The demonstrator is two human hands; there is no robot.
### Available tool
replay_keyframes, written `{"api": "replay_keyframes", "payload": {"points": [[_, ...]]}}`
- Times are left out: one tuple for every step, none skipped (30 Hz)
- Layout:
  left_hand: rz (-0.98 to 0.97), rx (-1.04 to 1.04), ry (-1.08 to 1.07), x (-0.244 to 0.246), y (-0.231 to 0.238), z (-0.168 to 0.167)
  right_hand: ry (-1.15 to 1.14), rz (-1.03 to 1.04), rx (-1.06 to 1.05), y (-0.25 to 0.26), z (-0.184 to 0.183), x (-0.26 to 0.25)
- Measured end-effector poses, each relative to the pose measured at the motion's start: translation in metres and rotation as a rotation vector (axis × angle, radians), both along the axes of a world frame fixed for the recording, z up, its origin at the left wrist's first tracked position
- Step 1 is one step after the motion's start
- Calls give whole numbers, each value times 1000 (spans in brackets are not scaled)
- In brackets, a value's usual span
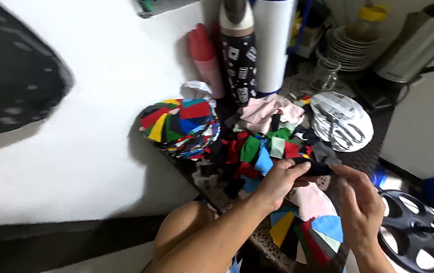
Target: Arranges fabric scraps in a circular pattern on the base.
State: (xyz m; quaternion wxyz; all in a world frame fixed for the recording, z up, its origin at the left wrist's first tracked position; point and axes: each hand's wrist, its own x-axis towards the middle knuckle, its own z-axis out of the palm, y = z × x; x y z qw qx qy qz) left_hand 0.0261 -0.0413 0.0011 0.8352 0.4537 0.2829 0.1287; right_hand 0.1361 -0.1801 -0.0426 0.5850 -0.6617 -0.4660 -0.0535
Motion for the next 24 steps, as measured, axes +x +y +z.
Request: {"api": "replay_keyframes", "payload": {"points": [[-23,60,-30,-1,-3,0,231,28,11,-6,3,0],[-48,117,-57,-1,-6,-1,456,58,10,-10,5,1],[-70,168,-81,-1,-9,-2,633,95,-9,-14,5,1],[-86,217,-103,-2,-12,-3,757,132,-28,-17,3,0],[-98,272,-129,-3,-15,-5,842,158,-39,-19,2,-2],[-111,341,-153,-3,-17,-9,897,182,-34,-21,2,-5],[-130,416,-174,-4,-19,-13,936,201,-4,-22,4,-8],[-153,487,-191,-5,-20,-16,960,209,45,-22,6,-11],[-188,556,-195,-7,-21,-18,962,202,91,-23,8,-12],[-224,632,-186,-8,-21,-19,940,188,124,-24,8,-13],[-248,703,-174,-9,-22,-21,892,179,141,-25,8,-13],[-264,756,-164,-9,-22,-23,832,174,135,-26,7,-12],[-276,796,-158,-10,-22,-26,768,170,106,-29,7,-12],[-280,810,-161,-9,-22,-28,704,168,73,-32,7,-13],[-285,793,-171,-9,-22,-29,645,166,43,-36,6,-13],[-293,750,-181,-8,-22,-28,586,167,19,-39,5,-13],[-304,704,-185,-7,-23,-27,518,165,-4,-41,4,-13],[-314,671,-185,-7,-23,-26,434,163,-22,-44,3,-13],[-319,651,-174,-7,-25,-25,349,150,-43,-46,2,-13],[-318,641,-148,-6,-27,-24,274,128,-71,-48,2,-12],[-317,642,-122,-6,-28,-25,213,100,-106,-51,3,-12],[-313,650,-107,-6,-30,-26,173,71,-142,-54,4,-13],[-304,662,-102,-6,-32,-28,158,49,-164,-58,4,-14],[-289,676,-104,-6,-34,-29,169,35,-169,-61,3,-15]]}}
